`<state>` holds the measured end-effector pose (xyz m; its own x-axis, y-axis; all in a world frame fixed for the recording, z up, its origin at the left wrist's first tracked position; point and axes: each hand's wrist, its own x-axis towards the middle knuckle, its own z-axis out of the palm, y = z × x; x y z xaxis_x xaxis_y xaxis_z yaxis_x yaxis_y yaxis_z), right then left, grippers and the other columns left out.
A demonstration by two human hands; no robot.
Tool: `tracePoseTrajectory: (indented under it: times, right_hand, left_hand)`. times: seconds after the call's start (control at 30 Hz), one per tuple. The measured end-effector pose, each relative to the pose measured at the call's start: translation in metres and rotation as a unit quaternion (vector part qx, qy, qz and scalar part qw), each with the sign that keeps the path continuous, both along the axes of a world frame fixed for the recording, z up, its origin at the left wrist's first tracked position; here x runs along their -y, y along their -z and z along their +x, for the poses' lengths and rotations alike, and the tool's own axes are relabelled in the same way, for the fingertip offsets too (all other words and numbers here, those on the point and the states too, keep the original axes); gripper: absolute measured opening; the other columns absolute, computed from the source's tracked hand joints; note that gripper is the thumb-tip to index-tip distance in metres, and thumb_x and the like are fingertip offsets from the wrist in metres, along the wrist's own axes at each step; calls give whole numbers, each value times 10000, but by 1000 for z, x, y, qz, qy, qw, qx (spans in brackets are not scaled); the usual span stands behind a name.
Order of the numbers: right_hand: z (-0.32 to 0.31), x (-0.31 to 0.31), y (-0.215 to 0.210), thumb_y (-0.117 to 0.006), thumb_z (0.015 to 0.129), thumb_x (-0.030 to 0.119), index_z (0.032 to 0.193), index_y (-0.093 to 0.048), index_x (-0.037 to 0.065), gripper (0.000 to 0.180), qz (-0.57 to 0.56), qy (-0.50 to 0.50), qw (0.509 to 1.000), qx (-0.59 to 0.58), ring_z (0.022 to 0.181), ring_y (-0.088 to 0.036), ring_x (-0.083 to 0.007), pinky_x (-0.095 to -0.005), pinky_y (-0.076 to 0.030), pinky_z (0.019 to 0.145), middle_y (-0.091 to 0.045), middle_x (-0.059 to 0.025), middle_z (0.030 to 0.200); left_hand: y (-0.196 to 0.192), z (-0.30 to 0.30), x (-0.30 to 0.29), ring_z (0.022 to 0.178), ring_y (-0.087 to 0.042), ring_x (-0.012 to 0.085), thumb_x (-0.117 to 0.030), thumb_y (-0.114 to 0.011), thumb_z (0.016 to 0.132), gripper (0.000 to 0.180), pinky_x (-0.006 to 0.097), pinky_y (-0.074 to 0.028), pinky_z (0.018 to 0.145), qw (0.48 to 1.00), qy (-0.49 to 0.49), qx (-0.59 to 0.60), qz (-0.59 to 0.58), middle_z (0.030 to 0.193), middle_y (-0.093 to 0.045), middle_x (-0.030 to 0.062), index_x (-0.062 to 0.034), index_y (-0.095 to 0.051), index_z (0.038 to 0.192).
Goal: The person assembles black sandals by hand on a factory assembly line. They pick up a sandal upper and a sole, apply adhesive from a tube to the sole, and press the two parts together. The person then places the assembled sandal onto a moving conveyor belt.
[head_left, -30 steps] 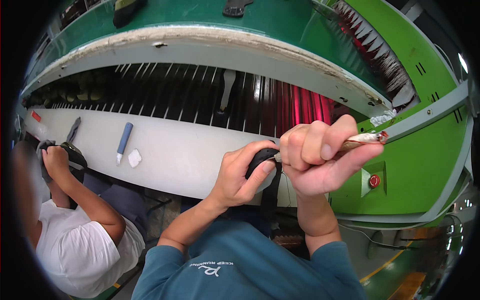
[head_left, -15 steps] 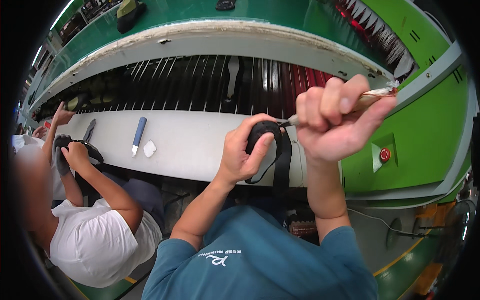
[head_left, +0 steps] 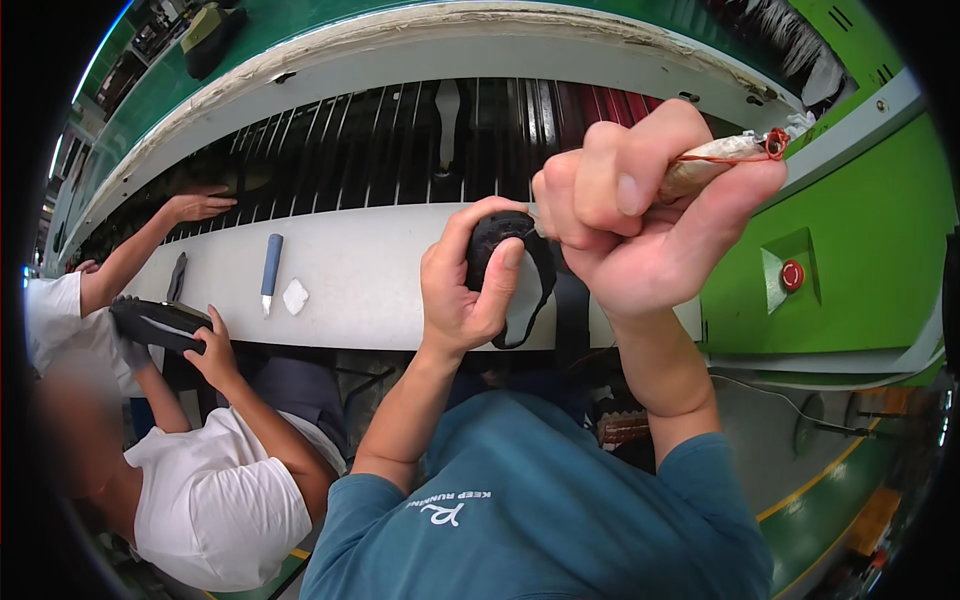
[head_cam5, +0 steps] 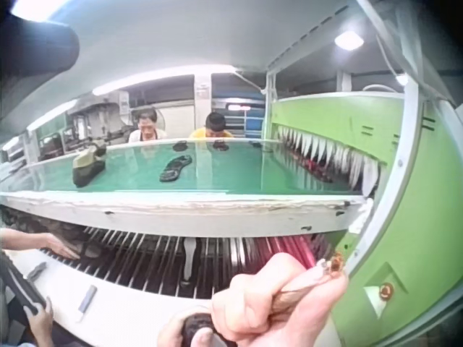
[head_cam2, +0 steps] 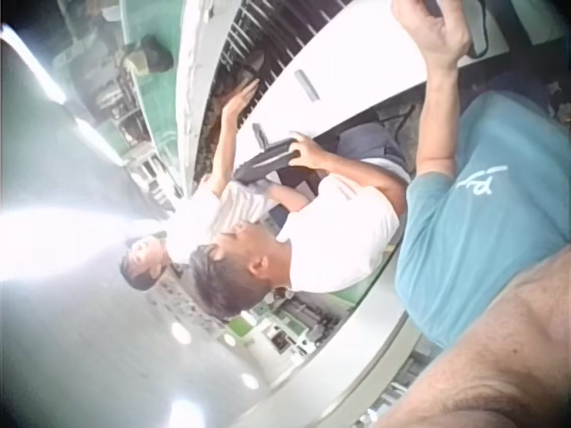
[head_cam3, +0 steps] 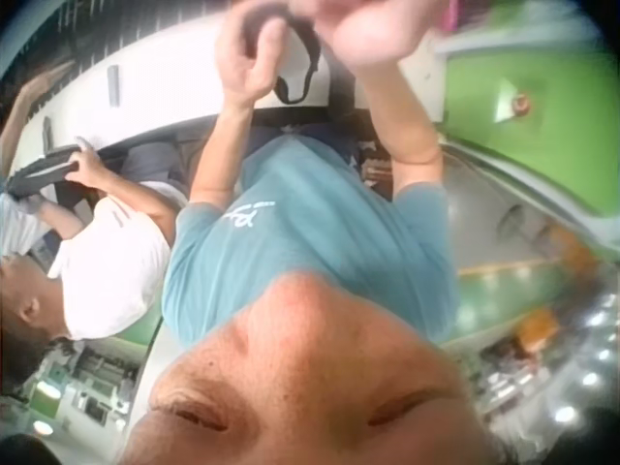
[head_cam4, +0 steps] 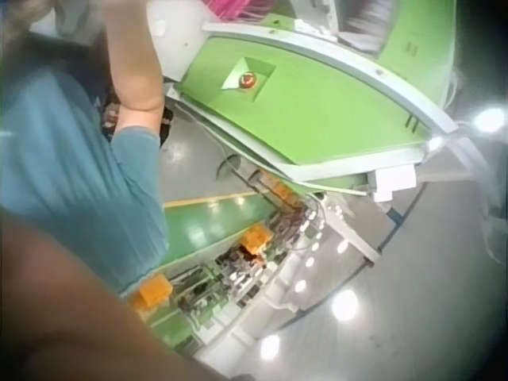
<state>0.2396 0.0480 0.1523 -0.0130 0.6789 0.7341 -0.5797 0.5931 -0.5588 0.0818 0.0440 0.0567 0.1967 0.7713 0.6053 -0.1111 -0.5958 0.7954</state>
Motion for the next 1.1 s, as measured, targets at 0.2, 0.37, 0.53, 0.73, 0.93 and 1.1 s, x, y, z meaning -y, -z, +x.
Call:
tracePoseTrajectory:
  times: [0.2, 0.37, 0.53, 0.73, 0.93, 1.1]
  right_hand:
    - [-5, -8, 0, -358, 1157, 711, 946, -524, 61, 704, -15, 13, 999, -38, 481, -271, -50, -265, -239, 449, -365, 35, 609]
    - [-21, -9, 3, -435, 1142, 696, 969, -533, 66, 660, -16, 142, 989, 33, 484, -290, -52, -257, -244, 446, -410, 28, 633]
    - [-10, -9, -1, -404, 1157, 697, 990, -531, 89, 642, -36, 142, 988, 42, 506, -256, -54, -269, -244, 448, -359, 39, 671]
    - [62, 17, 35, -195, 1145, 784, 1397, -573, 50, 864, -80, 211, 974, -3, 563, -358, -68, -250, -300, 490, -422, 34, 753]
    - [191, 73, 204, -642, 1114, 477, 1335, -775, 117, 443, -242, 584, 559, 537, 837, -639, -305, -418, -521, 775, -654, -94, 976]
    - [195, 107, 232, -800, 1003, 440, 1344, -770, 108, 476, -169, 607, 419, 654, 1049, -704, -376, -493, -553, 889, -688, -141, 1165]
  left_hand:
    - [-1, 0, 1, 723, -595, 83, -86, -718, 1066, 318, 253, -483, 669, 1000, -10, -23, -4, 903, -708, 41, 32, -662, 1356]
    - [10, 7, -11, 739, -606, 80, -67, -714, 1061, 330, 253, -485, 674, 999, -30, -14, 22, 877, -703, 40, 41, -663, 1369]
    - [9, 7, -11, 797, -643, 103, -81, -706, 1071, 343, 257, -518, 751, 998, -48, -32, 3, 970, -746, 67, 44, -665, 1388]
    - [10, 21, -14, 990, -769, 216, -24, -640, 1102, 369, 334, -596, 931, 994, 73, 24, 78, 1160, -790, 198, 26, -597, 1466]
    - [12, 16, -14, 966, -778, 243, -7, -606, 1111, 277, 376, -628, 897, 992, 58, 105, 27, 1096, -783, 194, 29, -592, 1384]
    - [14, 13, -13, 958, -776, 241, -22, -621, 1107, 277, 372, -626, 891, 993, 49, 101, 37, 1084, -778, 198, 35, -576, 1374]
